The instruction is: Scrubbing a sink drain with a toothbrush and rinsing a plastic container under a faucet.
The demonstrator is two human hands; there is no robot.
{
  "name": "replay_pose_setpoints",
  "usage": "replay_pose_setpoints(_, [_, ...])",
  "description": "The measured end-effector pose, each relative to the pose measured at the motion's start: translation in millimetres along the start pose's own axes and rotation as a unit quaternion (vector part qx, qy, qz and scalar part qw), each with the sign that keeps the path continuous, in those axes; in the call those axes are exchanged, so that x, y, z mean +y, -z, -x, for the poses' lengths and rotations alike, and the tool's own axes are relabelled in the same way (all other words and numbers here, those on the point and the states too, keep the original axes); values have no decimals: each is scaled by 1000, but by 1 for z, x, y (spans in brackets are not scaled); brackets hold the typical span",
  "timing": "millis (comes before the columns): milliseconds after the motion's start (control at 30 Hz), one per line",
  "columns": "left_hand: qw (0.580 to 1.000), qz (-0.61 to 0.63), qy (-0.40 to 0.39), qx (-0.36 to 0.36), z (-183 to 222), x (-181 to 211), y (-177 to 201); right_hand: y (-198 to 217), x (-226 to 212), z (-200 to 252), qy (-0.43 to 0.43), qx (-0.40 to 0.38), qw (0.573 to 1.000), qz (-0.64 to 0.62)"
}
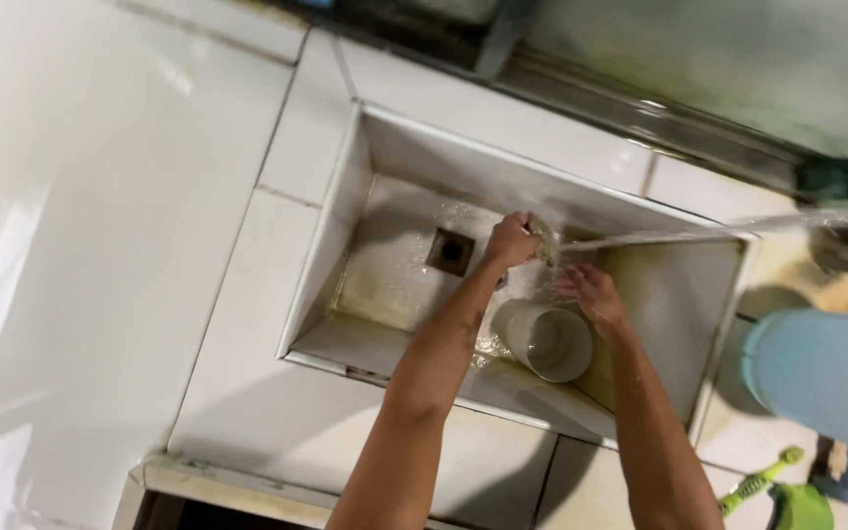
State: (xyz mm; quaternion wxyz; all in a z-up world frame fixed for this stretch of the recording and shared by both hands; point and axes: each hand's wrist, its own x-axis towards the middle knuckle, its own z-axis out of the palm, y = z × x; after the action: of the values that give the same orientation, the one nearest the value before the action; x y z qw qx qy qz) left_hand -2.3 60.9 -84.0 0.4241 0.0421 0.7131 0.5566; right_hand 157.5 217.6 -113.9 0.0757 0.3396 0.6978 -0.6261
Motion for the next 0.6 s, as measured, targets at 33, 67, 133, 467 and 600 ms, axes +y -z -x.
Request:
replay_pose_setpoints(33, [1000, -13, -10, -12, 6, 1, -7, -3, -13, 10, 7, 16, 1000, -11])
replay_pose_setpoints(67, [1000, 5, -18, -5, 13, 1, -12, -7, -25, 21, -22, 28, 998, -45])
replay_pose_setpoints(133, [999, 11, -31, -9, 28, 4, -19, -13, -40, 33, -46, 49, 993, -94])
replay_pose_setpoints(467, [996, 85, -17, 8, 58, 10, -16, -30, -58, 49, -1, 159, 969, -188])
replay_pose_setpoints(600, [996, 61, -55, 24, 57, 28, -6, -21, -62, 54, 39, 140, 969, -202])
